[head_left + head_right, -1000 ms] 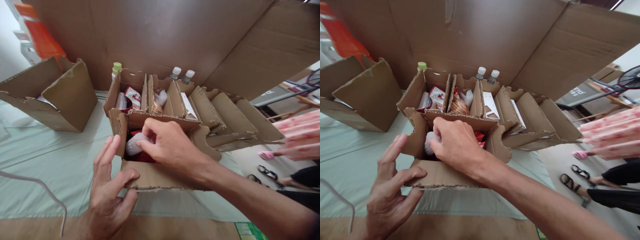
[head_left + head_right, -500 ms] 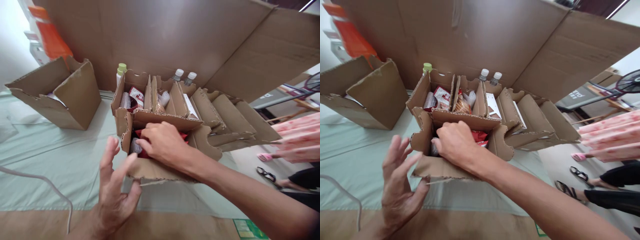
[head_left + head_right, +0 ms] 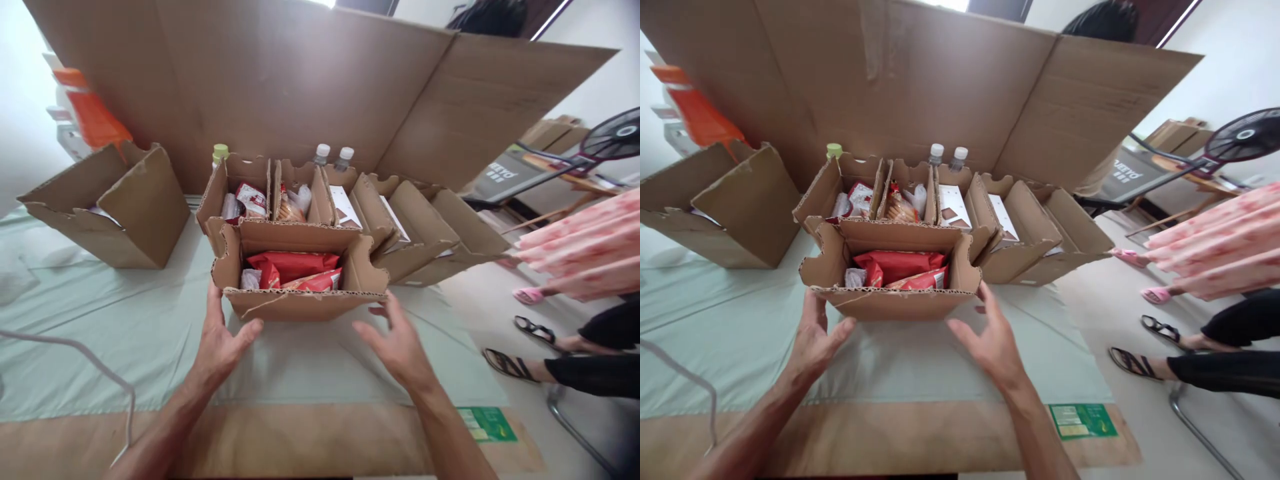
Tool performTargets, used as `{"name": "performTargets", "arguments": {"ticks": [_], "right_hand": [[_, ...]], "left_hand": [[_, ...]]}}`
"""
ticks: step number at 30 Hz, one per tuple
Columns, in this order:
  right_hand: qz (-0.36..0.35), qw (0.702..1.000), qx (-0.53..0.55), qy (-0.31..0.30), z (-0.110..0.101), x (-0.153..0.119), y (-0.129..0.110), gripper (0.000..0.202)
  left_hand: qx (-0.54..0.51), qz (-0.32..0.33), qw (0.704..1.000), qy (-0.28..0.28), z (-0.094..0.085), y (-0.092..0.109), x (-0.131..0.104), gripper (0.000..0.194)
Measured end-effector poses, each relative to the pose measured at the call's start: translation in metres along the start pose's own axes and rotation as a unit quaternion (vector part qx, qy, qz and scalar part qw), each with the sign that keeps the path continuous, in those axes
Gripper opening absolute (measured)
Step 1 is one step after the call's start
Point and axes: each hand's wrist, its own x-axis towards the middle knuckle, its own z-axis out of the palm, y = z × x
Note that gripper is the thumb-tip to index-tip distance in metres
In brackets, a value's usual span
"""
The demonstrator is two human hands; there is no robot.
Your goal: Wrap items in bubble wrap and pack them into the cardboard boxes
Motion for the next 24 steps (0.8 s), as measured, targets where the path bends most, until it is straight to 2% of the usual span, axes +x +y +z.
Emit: {"name": "performTargets", "arguments": {"ticks": [3,6,8,10,12,14,16,18,20,21,22,24], "right_hand": [[-0.023,0.996,0.066,-0.048,0.031,0.018,-0.006,0.052],[-0.035,0.994,0.098,-0.043,0.035,0.015,-0.011,0.048],[-0.024,0.997,0.075,-0.02,0.023,-0.005,-0.013,0.046],[-0.011,0.999,0.042,-0.03,0.009,-0.034,-0.016,0.039],[-0.005,0.998,0.019,-0.062,0.0,-0.061,-0.027,0.038],[-0.016,0.996,0.014,-0.083,0.001,-0.072,-0.047,0.039],[-0.041,0.996,0.034,-0.074,0.01,-0.061,-0.071,0.03],[-0.071,0.993,0.08,-0.041,0.014,-0.035,-0.089,0.03],[-0.082,0.991,0.106,0.01,0.007,-0.012,-0.095,0.042],[-0.078,0.991,0.099,0.037,-0.001,-0.006,-0.092,0.044],[-0.07,0.993,0.079,0.062,-0.012,-0.007,-0.086,0.045],[-0.048,0.993,0.014,0.106,-0.038,-0.025,-0.067,0.042]], "left_hand": [[-0.083,-0.078,0.994,-0.006,0.004,0.003,0.019,0.075],[-0.147,-0.098,0.984,-0.032,0.01,0.012,0.02,0.066],[-0.166,-0.118,0.978,-0.042,0.012,0.018,0.003,0.059],[-0.158,-0.154,0.974,-0.055,0.005,0.02,-0.024,0.054],[-0.134,-0.194,0.969,-0.067,-0.012,0.021,-0.053,0.052],[-0.109,-0.217,0.969,-0.046,-0.038,0.023,-0.068,0.05],[-0.101,-0.195,0.975,0.006,-0.062,0.033,-0.058,0.049],[-0.109,-0.132,0.983,0.059,-0.072,0.052,-0.027,0.05],[-0.154,-0.053,0.984,0.069,-0.062,0.076,0.01,0.052],[-0.199,-0.017,0.978,0.05,-0.051,0.087,0.025,0.058],[-0.243,0.008,0.97,0.019,-0.038,0.096,0.035,0.062],[-0.289,0.005,0.956,-0.042,-0.012,0.107,0.035,0.059]]}}
